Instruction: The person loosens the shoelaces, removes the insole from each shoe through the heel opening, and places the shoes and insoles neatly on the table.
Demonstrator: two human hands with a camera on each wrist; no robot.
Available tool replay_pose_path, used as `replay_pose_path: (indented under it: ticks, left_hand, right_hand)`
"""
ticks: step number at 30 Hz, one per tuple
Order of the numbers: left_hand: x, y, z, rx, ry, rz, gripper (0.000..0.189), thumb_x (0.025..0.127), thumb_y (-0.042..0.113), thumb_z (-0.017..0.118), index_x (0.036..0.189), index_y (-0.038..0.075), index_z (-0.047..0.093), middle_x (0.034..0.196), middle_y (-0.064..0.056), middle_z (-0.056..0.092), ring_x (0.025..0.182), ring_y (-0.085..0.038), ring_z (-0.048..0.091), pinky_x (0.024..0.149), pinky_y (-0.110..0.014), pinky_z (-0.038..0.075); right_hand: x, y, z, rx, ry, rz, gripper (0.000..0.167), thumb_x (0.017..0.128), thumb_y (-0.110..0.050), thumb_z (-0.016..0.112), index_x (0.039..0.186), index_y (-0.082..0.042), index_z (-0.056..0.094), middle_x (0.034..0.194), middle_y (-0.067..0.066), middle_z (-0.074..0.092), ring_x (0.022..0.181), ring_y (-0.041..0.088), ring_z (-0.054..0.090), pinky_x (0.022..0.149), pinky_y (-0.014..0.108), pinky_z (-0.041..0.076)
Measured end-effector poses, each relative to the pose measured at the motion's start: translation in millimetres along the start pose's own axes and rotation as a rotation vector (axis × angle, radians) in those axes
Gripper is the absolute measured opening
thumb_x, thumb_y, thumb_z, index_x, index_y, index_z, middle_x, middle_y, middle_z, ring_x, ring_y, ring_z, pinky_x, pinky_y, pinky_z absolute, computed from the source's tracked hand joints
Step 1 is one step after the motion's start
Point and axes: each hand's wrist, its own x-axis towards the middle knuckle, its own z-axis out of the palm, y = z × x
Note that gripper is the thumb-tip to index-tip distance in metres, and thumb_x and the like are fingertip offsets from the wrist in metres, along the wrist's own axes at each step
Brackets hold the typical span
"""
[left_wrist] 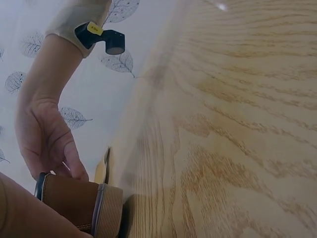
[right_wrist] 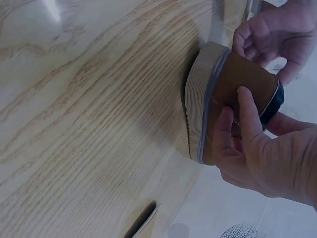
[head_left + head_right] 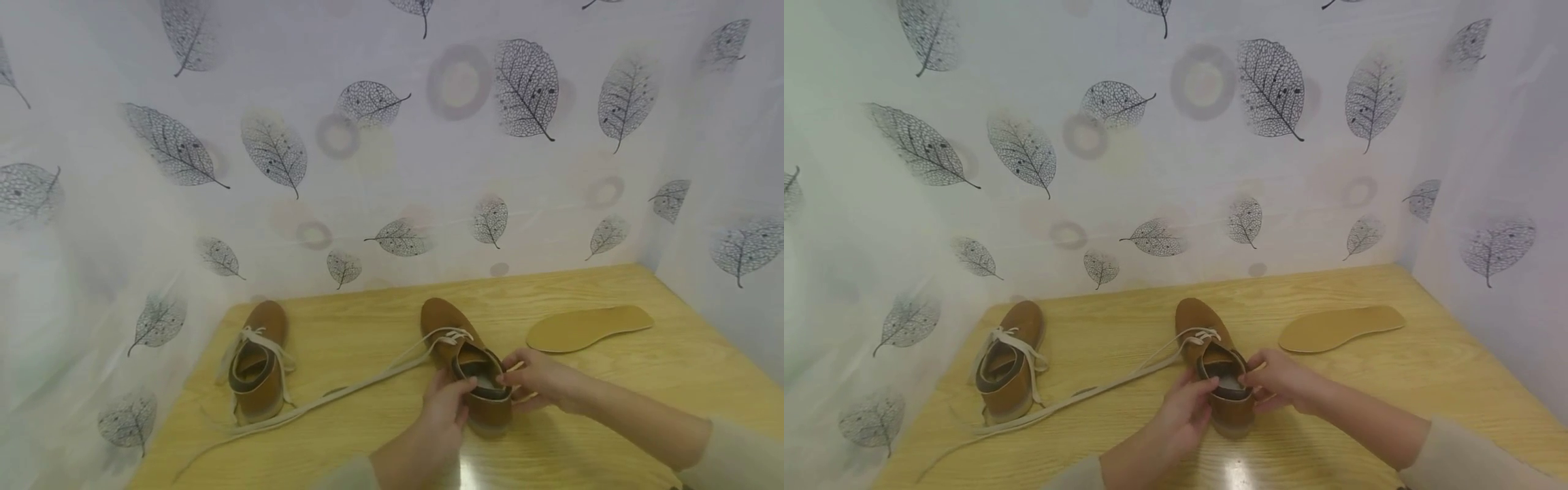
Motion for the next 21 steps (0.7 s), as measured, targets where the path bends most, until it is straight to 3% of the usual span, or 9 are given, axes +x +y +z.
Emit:
replay_pose_path:
  ticks: [6, 9, 16, 21]
  left_hand:
    - [12.9, -2.2, 8.1, 0.012, 0.015, 0.032, 0.078, 0.081, 0.003, 0.067, 0.145, -0.002, 0.024, 0.144, -0.026, 0.038, 0.131, -0.04, 0.038, 0.11, -0.05, 0.03]
    - [22.4, -1.9, 12.4, 0.011, 0.021, 0.035, 0.075, 0.08, 0.001, 0.067, 0.144, -0.003, 0.029, 0.141, -0.024, 0.043, 0.128, -0.037, 0.044, 0.108, -0.048, 0.034]
    - [44.1, -2.0, 19.1, 0.018, -0.008, 0.046, 0.074, 0.08, 0.002, 0.067, 0.144, -0.002, 0.031, 0.14, -0.025, 0.044, 0.13, -0.038, 0.042, 0.11, -0.049, 0.032]
    - [58.3, -1.7, 26.3, 0.023, -0.031, 0.048, 0.07, 0.08, 0.001, 0.067, 0.142, -0.001, 0.035, 0.135, -0.022, 0.051, 0.125, -0.035, 0.047, 0.108, -0.048, 0.034]
  right_hand:
    - [2.7, 2, -4, 0.014, 0.062, 0.0, 0.044, 0.09, -0.007, 0.057, 0.12, 0.017, 0.037, 0.102, 0.022, 0.057, 0.083, 0.025, 0.063, 0.075, 0.039, 0.058]
    - [4.8, 2, -8, 0.036, 0.066, 0.013, 0.046, 0.091, -0.006, 0.055, 0.123, 0.018, 0.032, 0.104, 0.025, 0.055, 0.084, 0.025, 0.062, 0.076, 0.039, 0.058]
    - [14.0, 1, -21, 0.089, 0.051, 0.033, 0.051, 0.093, -0.006, 0.051, 0.127, 0.02, 0.024, 0.115, 0.035, 0.045, 0.09, 0.031, 0.064, 0.075, 0.037, 0.058]
    - [19.2, 3, -32, 0.104, 0.051, 0.043, 0.054, 0.094, -0.007, 0.05, 0.13, 0.021, 0.021, 0.114, 0.032, 0.046, 0.087, 0.027, 0.065, 0.074, 0.033, 0.058]
